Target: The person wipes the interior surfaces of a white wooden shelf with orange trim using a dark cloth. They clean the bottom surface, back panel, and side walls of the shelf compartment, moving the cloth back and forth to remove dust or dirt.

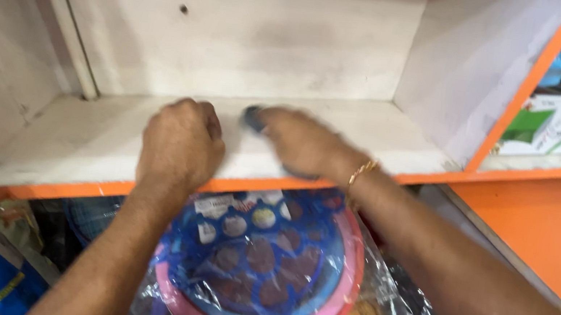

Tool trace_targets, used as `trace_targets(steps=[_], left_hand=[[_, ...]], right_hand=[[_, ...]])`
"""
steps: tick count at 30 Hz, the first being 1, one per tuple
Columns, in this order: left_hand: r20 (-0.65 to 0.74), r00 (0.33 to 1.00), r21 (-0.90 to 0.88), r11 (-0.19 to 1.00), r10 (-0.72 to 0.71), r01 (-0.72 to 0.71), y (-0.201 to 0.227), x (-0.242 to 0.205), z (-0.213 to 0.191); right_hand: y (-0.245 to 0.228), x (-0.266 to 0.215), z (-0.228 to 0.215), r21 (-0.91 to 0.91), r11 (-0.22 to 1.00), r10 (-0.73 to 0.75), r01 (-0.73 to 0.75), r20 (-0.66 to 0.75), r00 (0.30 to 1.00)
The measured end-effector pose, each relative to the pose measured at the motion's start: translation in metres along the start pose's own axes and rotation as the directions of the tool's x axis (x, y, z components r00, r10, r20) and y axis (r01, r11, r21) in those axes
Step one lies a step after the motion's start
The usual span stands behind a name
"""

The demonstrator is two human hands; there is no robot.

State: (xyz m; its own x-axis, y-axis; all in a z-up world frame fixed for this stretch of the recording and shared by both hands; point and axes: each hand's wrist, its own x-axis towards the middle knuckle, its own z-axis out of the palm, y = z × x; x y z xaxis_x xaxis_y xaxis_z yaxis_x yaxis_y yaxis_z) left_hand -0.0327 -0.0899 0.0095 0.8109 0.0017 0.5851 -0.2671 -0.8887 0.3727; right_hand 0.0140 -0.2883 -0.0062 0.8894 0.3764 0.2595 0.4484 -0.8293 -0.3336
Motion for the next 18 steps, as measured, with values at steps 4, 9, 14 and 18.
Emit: trace_targets(steps=[4,9,14,18], left_hand=[[0.004,1.000,0.012,1.000,-0.004,0.004,0.001,0.000,0.005],[0.005,1.000,0.085,0.996,0.022,-0.023,-0.003,0.003,0.009],[0.072,0.995,0.140,0.987,0.065,-0.074,0.004,0.001,0.004],[0.097,0.923,0.203,0.900,0.372,-0.385,0.035,0.000,0.001]], right_hand=[[0.053,-0.012,-0.047,-0.407,0.857,0.267,-0.316,-0.174,0.948],[0.043,-0.041,-0.043,-0.447,0.854,0.189,-0.266,-0.208,0.960],[0.036,-0.085,-0.047,-0.167,0.984,-0.071,0.056,-0.086,0.994],[0.061,-0.112,-0.076,-0.323,0.933,0.056,-0.155,-0.295,0.954]])
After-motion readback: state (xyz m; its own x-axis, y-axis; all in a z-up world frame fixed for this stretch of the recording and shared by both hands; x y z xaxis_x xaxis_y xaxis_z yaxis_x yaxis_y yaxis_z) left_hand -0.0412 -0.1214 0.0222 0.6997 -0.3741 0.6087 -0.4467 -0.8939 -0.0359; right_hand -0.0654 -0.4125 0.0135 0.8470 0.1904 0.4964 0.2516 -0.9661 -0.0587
